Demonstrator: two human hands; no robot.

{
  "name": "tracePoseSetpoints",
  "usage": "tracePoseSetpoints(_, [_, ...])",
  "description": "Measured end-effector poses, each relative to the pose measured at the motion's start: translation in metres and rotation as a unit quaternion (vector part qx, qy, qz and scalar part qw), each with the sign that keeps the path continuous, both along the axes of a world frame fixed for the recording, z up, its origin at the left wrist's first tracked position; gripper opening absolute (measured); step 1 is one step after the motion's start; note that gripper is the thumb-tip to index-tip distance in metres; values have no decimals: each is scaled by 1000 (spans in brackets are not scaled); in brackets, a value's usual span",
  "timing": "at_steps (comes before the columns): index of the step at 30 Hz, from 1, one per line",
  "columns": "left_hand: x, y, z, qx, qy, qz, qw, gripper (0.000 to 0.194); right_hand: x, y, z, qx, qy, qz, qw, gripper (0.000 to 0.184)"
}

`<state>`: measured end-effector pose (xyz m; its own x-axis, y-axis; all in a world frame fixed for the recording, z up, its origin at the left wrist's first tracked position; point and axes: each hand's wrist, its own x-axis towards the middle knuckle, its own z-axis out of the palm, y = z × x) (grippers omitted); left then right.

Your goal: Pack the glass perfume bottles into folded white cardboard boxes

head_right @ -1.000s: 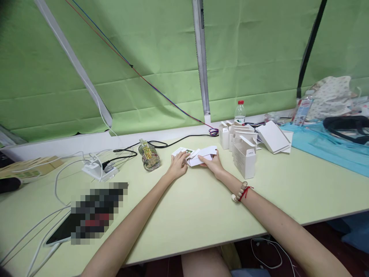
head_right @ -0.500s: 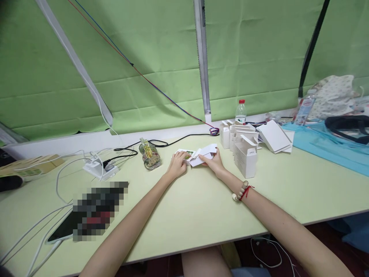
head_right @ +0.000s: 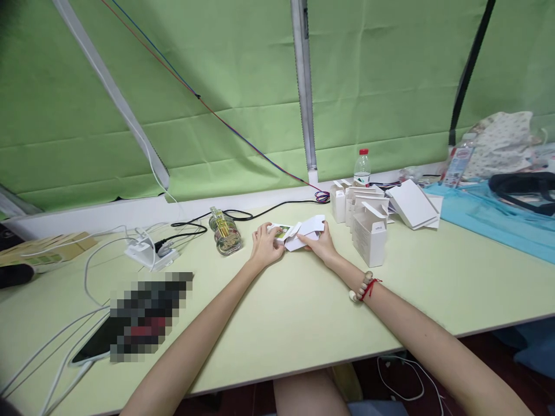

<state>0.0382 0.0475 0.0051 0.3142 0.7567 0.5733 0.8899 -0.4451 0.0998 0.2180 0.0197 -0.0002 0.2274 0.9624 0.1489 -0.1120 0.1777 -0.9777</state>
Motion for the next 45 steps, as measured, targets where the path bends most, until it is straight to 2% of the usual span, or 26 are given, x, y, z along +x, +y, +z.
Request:
tracePoseSetpoints(7, [2, 0, -2, -32, -10, 50, 998, 43, 0, -1, 1, 16, 11, -13, 1000, 68])
tracePoseSetpoints(15, [0, 5, -7, -30, -21, 70, 997, 51, -1, -4, 5, 10, 9, -12, 1000, 67])
tracePoseSetpoints(22, [-5, 9, -9, -73, -5, 13, 997, 52, -1, -3, 4, 4, 6, 6, 1000, 61])
tracePoseSetpoints(28, [-5, 8, -7, -69, -6, 3, 998, 49, 1, -1, 2, 15, 7, -35, 999, 81])
tracePoseSetpoints(33, [-5, 6, -3, -77, -4, -31, 997, 48, 3, 1, 2, 29, 7, -62, 998, 84])
tracePoseSetpoints(39, [-6, 2, 0, -64, 7, -70, 995, 52, 4, 0, 6, 24, 27, -72, 997, 78])
tracePoseSetpoints(45, [-3, -2, 5, -50, 8, -94, 994, 56, 4, 0, 8, 22, 35, -67, 997, 55])
